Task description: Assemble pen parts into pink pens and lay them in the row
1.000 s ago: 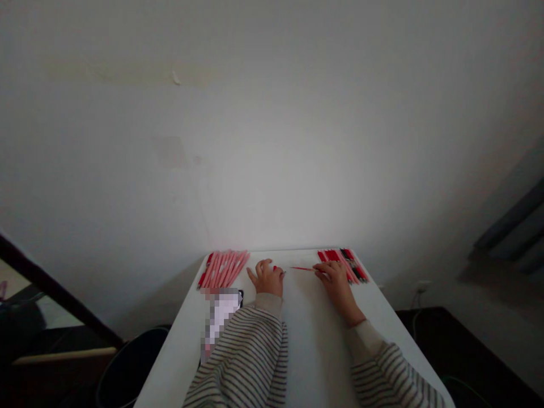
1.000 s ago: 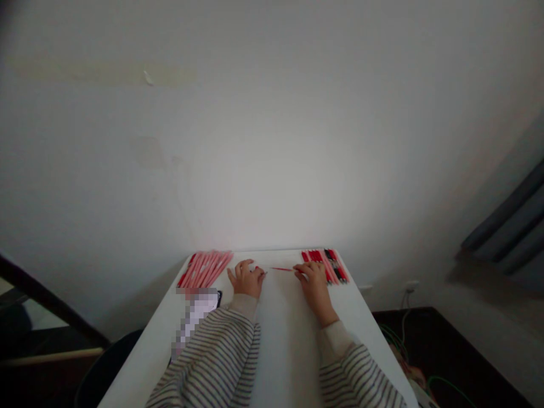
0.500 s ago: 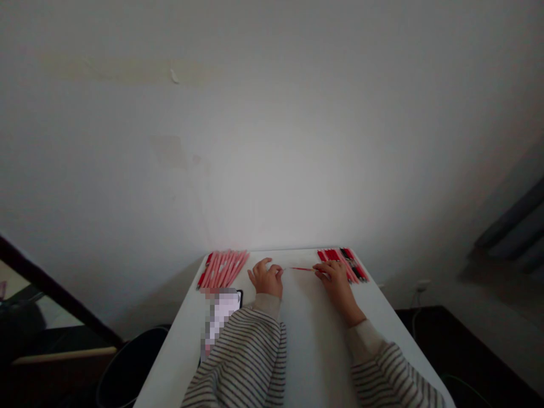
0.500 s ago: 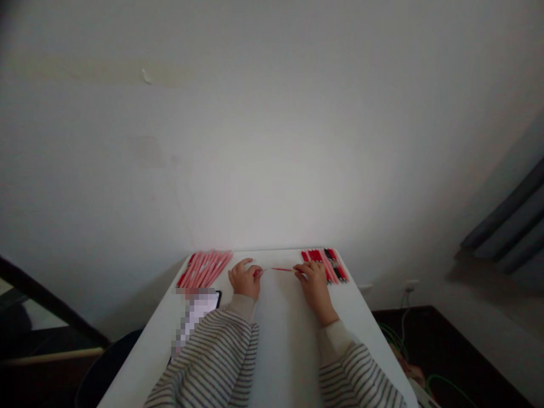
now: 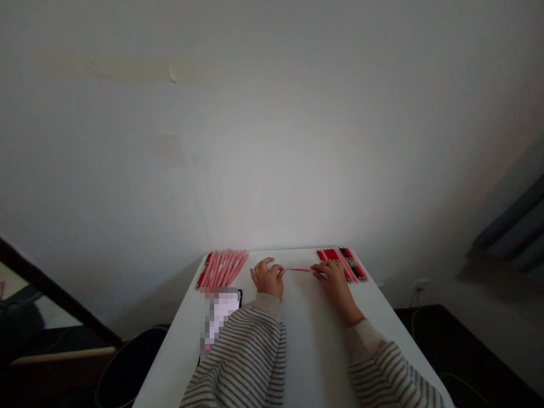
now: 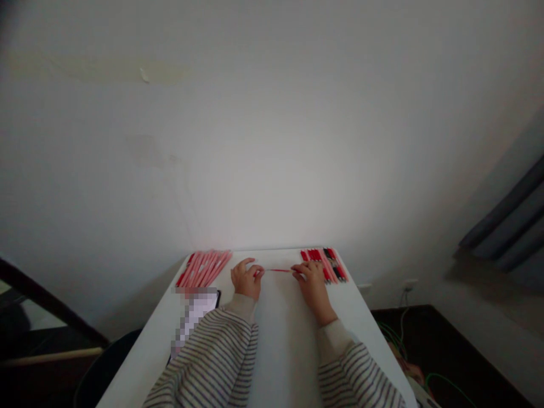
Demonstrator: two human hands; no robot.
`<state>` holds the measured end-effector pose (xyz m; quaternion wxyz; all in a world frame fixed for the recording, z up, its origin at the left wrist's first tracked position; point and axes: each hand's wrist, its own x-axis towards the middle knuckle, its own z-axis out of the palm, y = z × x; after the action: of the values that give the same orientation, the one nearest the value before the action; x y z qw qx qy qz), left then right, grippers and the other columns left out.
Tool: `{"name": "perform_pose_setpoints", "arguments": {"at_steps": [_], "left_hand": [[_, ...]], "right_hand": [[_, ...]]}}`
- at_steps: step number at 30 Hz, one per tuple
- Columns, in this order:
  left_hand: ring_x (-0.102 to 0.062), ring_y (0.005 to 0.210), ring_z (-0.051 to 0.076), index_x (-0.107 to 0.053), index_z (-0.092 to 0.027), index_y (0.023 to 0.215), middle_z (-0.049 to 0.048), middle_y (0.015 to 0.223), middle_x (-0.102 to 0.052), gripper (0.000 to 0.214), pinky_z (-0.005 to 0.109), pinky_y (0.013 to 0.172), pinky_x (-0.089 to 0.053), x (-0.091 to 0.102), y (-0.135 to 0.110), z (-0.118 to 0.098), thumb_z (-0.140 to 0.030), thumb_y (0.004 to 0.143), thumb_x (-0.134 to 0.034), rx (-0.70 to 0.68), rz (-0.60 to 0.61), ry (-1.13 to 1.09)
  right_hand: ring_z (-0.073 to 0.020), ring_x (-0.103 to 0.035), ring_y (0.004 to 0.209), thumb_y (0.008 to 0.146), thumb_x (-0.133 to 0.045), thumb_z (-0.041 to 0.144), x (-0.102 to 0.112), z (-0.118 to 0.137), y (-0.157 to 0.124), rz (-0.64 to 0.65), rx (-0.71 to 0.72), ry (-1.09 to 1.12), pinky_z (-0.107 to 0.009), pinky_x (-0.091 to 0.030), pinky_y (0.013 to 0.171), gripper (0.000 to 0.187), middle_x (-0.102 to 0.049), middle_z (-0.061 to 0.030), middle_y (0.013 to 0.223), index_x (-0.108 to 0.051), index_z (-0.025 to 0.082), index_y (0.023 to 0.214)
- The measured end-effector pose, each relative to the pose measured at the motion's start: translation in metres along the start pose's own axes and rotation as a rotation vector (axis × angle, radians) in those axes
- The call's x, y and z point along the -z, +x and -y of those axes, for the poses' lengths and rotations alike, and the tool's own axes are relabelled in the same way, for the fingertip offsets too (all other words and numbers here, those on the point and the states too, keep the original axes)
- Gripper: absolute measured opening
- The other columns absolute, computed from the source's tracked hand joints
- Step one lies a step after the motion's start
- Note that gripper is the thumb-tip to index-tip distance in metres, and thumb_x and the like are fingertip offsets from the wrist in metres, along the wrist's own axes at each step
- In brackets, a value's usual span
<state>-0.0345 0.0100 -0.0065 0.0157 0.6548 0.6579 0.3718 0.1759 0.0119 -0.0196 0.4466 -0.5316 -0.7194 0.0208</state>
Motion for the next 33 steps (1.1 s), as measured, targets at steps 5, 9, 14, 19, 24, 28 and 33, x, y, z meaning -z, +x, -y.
{"name": "perform_pose_setpoints", "arguments": {"at_steps": [5, 9, 14, 19, 24, 28, 33], "left_hand": [[-0.045, 0.116, 0.026, -0.070, -0.029, 0.081, 0.0043, 0.120, -0.058, 0.013, 0.058, 0.105, -0.025, -0.0002, -0.0014, -0.0005, -0.026, 0.079, -0.057, -0.031, 0.010, 0.012], [-0.044, 0.117, 0.026, -0.069, -0.028, 0.083, 0.0044, 0.120, -0.057, 0.014, 0.059, 0.106, -0.023, -0.0002, -0.0025, -0.0020, -0.025, 0.080, -0.055, -0.044, 0.020, 0.015], [-0.044, 0.117, 0.025, -0.068, -0.028, 0.084, 0.0041, 0.120, -0.057, 0.016, 0.058, 0.107, -0.024, 0.0012, -0.0033, -0.0039, -0.021, 0.081, -0.053, -0.060, 0.011, 0.025], [-0.045, 0.116, 0.025, -0.067, -0.028, 0.084, 0.0038, 0.119, -0.058, 0.017, 0.059, 0.107, -0.023, 0.0021, -0.0039, -0.0054, -0.020, 0.081, -0.052, -0.057, 0.006, 0.046], [-0.044, 0.117, 0.024, -0.068, -0.028, 0.084, 0.0033, 0.119, -0.058, 0.014, 0.059, 0.108, -0.022, 0.0020, -0.0044, -0.0078, -0.022, 0.080, -0.055, -0.055, 0.014, 0.060], [-0.044, 0.117, 0.023, -0.068, -0.029, 0.083, 0.0027, 0.120, -0.057, 0.012, 0.057, 0.108, -0.022, 0.0011, -0.0045, -0.0084, -0.024, 0.080, -0.057, -0.043, 0.059, 0.040], [-0.046, 0.116, 0.022, -0.068, -0.029, 0.082, 0.0022, 0.118, -0.059, 0.012, 0.054, 0.107, -0.025, -0.0015, -0.0054, -0.0066, -0.026, 0.081, -0.056, -0.042, 0.051, 0.011]], "right_hand": [[-0.0247, -0.049, 0.095, 0.089, -0.049, 0.040, 0.0004, 0.0037, 0.0003, 0.022, -0.003, 0.017, -0.042, -0.040, 0.086, 0.027, -0.063, -0.0078, 0.092, -0.071, 0.026, 0.092], [-0.0246, -0.049, 0.095, 0.090, -0.048, 0.040, 0.0003, 0.0045, 0.0001, 0.027, 0.002, 0.022, -0.042, -0.040, 0.087, 0.027, -0.063, -0.0079, 0.092, -0.071, 0.025, 0.093], [-0.0252, -0.050, 0.097, 0.090, -0.048, 0.038, -0.0004, 0.0034, -0.0005, 0.036, 0.002, 0.018, -0.042, -0.040, 0.086, 0.026, -0.062, -0.0079, 0.094, -0.071, 0.026, 0.094], [-0.0253, -0.050, 0.098, 0.090, -0.049, 0.037, -0.0004, 0.0035, -0.0006, 0.035, 0.007, 0.011, -0.042, -0.041, 0.086, 0.026, -0.063, -0.0083, 0.094, -0.071, 0.026, 0.095], [-0.0247, -0.050, 0.097, 0.089, -0.050, 0.036, -0.0010, 0.0050, -0.0008, 0.028, 0.013, 0.002, -0.041, -0.041, 0.085, 0.025, -0.063, -0.0084, 0.094, -0.071, 0.025, 0.094], [-0.0241, -0.051, 0.096, 0.089, -0.050, 0.036, -0.0023, 0.0056, -0.0011, 0.041, 0.020, 0.003, -0.041, -0.040, 0.086, 0.025, -0.062, -0.0079, 0.093, -0.071, 0.025, 0.094], [-0.0244, -0.050, 0.098, 0.090, -0.050, 0.035, -0.0027, 0.0066, -0.0013, 0.039, 0.020, 0.016, -0.041, -0.039, 0.087, 0.024, -0.062, -0.0074, 0.093, -0.071, 0.025, 0.095]]}}
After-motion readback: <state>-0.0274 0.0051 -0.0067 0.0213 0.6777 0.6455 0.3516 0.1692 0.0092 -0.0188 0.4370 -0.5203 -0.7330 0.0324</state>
